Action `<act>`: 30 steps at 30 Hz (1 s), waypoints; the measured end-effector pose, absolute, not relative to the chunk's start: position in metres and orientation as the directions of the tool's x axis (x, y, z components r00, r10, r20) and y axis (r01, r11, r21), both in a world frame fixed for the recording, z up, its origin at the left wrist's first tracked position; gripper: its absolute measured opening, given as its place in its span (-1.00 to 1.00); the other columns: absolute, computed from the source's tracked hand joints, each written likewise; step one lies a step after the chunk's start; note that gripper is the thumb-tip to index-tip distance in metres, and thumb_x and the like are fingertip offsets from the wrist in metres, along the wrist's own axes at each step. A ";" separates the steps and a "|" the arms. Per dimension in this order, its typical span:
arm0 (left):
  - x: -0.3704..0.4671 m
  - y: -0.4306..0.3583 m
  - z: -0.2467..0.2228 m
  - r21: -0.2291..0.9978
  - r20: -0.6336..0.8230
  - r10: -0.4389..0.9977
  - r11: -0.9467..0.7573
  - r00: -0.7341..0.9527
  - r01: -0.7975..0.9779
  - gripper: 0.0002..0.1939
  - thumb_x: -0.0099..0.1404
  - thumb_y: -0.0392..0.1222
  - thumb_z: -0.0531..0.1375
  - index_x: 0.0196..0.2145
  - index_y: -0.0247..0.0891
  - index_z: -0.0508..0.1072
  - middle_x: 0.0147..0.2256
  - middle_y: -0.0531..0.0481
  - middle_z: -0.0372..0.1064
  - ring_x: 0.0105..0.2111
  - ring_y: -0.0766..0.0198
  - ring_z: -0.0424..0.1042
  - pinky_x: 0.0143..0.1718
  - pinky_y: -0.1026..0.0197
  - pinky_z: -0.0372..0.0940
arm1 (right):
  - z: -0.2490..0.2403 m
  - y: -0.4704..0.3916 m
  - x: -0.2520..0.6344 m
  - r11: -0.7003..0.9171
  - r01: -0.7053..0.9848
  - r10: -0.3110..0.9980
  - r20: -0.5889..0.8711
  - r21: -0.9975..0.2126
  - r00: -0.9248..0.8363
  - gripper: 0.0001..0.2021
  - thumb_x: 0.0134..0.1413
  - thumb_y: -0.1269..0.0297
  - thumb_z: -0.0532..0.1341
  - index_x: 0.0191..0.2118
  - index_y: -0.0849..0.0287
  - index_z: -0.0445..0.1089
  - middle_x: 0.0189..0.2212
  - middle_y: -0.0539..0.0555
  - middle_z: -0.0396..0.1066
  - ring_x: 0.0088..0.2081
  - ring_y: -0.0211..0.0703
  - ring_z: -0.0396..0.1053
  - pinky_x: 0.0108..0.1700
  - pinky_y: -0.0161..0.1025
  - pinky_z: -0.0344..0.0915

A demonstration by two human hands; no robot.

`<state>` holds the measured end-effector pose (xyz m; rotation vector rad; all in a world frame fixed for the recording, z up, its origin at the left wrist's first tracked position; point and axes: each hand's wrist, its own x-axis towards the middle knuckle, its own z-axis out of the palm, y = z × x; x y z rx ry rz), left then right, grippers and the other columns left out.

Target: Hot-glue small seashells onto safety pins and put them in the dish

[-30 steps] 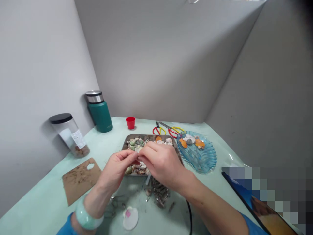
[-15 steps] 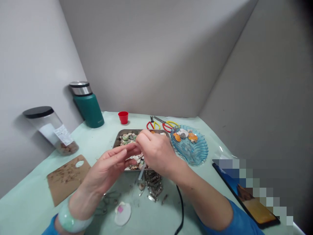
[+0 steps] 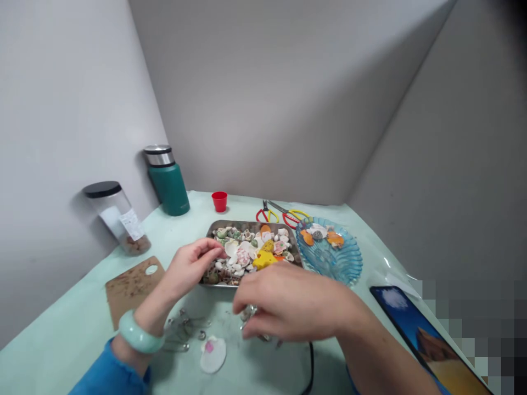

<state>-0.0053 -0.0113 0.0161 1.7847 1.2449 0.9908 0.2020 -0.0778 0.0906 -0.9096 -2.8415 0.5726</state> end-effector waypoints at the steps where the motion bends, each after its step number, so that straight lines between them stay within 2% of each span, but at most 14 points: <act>1: -0.006 -0.011 0.015 0.843 0.186 0.952 -0.281 0.242 0.458 -0.77 0.18 -0.04 0.10 -0.38 -0.23 0.44 -0.40 -0.01 0.48 -0.36 0.21 0.41 -0.29 0.21 0.24 | 0.092 -0.077 0.205 0.729 0.573 0.618 0.001 -0.376 -0.786 -0.88 0.06 0.25 0.18 -0.33 0.16 0.42 -0.41 -0.01 0.43 -0.41 -0.28 0.30 -0.42 -0.34 0.04; 3: -0.008 -0.009 0.014 0.693 0.192 0.966 -0.259 0.173 0.673 -0.77 0.16 -0.01 0.11 -0.43 -0.21 0.44 -0.46 0.00 0.46 -0.43 0.20 0.39 -0.38 0.21 0.21 | 0.096 -0.075 0.214 0.669 0.658 0.721 0.087 -0.346 -0.688 -0.85 0.11 0.30 0.12 -0.41 0.18 0.41 -0.51 -0.03 0.39 -0.46 -0.31 0.25 -0.43 -0.34 0.01; 5: -0.008 -0.007 0.015 0.447 0.227 0.969 -0.196 0.101 0.873 -0.70 0.13 0.06 0.11 -0.53 -0.21 0.43 -0.56 -0.01 0.40 -0.49 0.17 0.35 -0.44 0.18 0.17 | 0.099 -0.072 0.222 0.607 0.734 0.794 0.194 -0.304 -0.576 -0.82 0.13 0.31 0.09 -0.42 0.18 0.38 -0.53 -0.02 0.35 -0.48 -0.31 0.21 -0.44 -0.33 -0.01; 7: -0.004 -0.005 0.016 0.253 0.266 0.951 -0.225 0.156 0.941 -0.63 0.20 0.08 0.04 -0.55 -0.21 0.45 -0.52 -0.07 0.41 -0.42 0.12 0.36 -0.39 0.15 0.16 | 0.101 -0.070 0.228 0.566 0.778 0.822 0.259 -0.274 -0.508 -0.83 0.14 0.28 0.08 -0.39 0.18 0.37 -0.52 -0.02 0.35 -0.47 -0.31 0.21 -0.44 -0.32 -0.02; 9: 0.005 -0.001 0.017 0.169 0.260 0.914 -0.360 0.311 0.918 -0.72 0.23 -0.04 0.04 -0.39 -0.17 0.50 -0.30 -0.10 0.45 -0.23 0.10 0.34 -0.25 0.14 0.15 | 0.101 -0.069 0.231 0.543 0.802 0.832 0.286 -0.250 -0.475 -0.84 0.14 0.26 0.08 -0.34 0.16 0.37 -0.49 -0.01 0.36 -0.45 -0.29 0.23 -0.42 -0.32 -0.01; 10: 0.011 0.002 0.017 0.159 0.246 0.916 -0.360 0.316 0.919 -0.77 0.19 -0.10 0.09 -0.26 -0.14 0.49 -0.20 -0.11 0.43 -0.15 0.07 0.30 -0.19 0.12 0.13 | 0.101 -0.069 0.232 0.533 0.812 0.836 0.295 -0.238 -0.462 -0.84 0.15 0.26 0.08 -0.32 0.15 0.38 -0.48 -0.01 0.38 -0.44 -0.28 0.25 -0.42 -0.31 -0.01; 11: 0.017 0.005 0.016 0.159 0.240 0.925 -0.337 0.295 0.928 -0.75 0.15 -0.14 0.13 -0.21 -0.16 0.48 -0.19 -0.16 0.43 -0.13 0.03 0.29 -0.17 0.09 0.12 | 0.100 -0.068 0.232 0.522 0.823 0.841 0.299 -0.226 -0.451 -0.84 0.15 0.26 0.07 -0.30 0.14 0.38 -0.47 -0.01 0.39 -0.43 -0.27 0.27 -0.42 -0.30 -0.01; 12: 0.023 0.009 0.014 0.163 0.230 0.934 -0.312 0.272 0.936 -0.77 0.12 -0.18 0.14 -0.26 -0.22 0.49 -0.24 -0.22 0.44 -0.15 -0.02 0.30 -0.19 0.05 0.12 | 0.099 -0.068 0.232 0.512 0.832 0.845 0.299 -0.211 -0.444 -0.84 0.15 0.27 0.07 -0.31 0.13 0.38 -0.47 0.00 0.39 -0.42 -0.25 0.28 -0.42 -0.30 -0.01; 17: 0.038 0.029 0.007 0.270 0.203 0.964 -0.225 0.173 0.936 -0.92 0.00 -0.27 0.19 -0.58 -0.30 0.45 -0.40 -0.34 0.45 -0.21 -0.12 0.34 -0.21 -0.02 0.09 | 0.095 -0.066 0.233 0.506 0.852 0.841 0.297 -0.133 -0.453 -0.87 0.11 0.28 0.11 -0.39 0.16 0.36 -0.50 0.01 0.40 -0.45 -0.23 0.29 -0.46 -0.29 -0.04; 23: 0.021 0.023 0.025 0.554 0.247 0.968 -0.185 0.051 0.812 -0.86 0.08 -0.13 0.14 -0.52 -0.23 0.40 -0.42 -0.19 0.43 -0.24 -0.01 0.36 -0.26 0.10 0.12 | 0.093 -0.064 0.234 0.478 0.862 0.851 0.335 -0.170 -0.405 -0.84 0.12 0.27 0.11 -0.39 0.16 0.40 -0.52 0.02 0.41 -0.45 -0.22 0.30 -0.45 -0.30 0.00; 26: 0.017 0.005 0.034 0.728 0.192 0.976 -0.213 0.105 0.651 -0.77 0.11 -0.02 0.13 -0.49 -0.25 0.39 -0.48 -0.10 0.42 -0.38 0.12 0.37 -0.36 0.18 0.18 | 0.086 -0.057 0.228 0.462 0.847 0.856 0.380 -0.263 -0.350 -0.83 0.15 0.28 0.08 -0.32 0.16 0.41 -0.46 0.05 0.43 -0.40 -0.21 0.32 -0.37 -0.28 0.08; 28: 0.019 -0.008 0.037 0.821 0.141 0.969 -0.230 0.205 0.523 -0.71 0.14 0.03 0.11 -0.44 -0.29 0.40 -0.48 -0.08 0.42 -0.43 0.18 0.38 -0.39 0.21 0.22 | 0.080 -0.052 0.222 0.488 0.784 0.850 0.414 -0.384 -0.327 -0.81 0.16 0.30 0.07 -0.16 0.17 0.36 -0.35 0.07 0.45 -0.34 -0.20 0.34 -0.30 -0.27 0.14; 29: 0.021 -0.013 0.037 0.876 0.111 0.957 -0.222 0.269 0.428 -0.70 0.16 0.03 0.10 -0.43 -0.29 0.39 -0.49 -0.06 0.40 -0.46 0.23 0.38 -0.40 0.23 0.23 | 0.078 -0.049 0.220 0.514 0.725 0.846 0.411 -0.459 -0.339 -0.76 0.16 0.31 0.07 -0.06 0.17 0.31 -0.28 0.08 0.44 -0.30 -0.21 0.34 -0.27 -0.28 0.17; 30: 0.022 -0.018 0.038 0.974 0.060 0.932 -0.132 0.357 0.182 -0.72 0.15 0.00 0.15 -0.42 -0.30 0.39 -0.50 -0.04 0.37 -0.48 0.27 0.35 -0.39 0.23 0.23 | 0.076 -0.048 0.217 0.545 0.650 0.836 0.396 -0.529 -0.378 -0.71 0.15 0.33 0.08 0.00 0.16 0.25 -0.21 0.09 0.42 -0.28 -0.23 0.35 -0.24 -0.28 0.19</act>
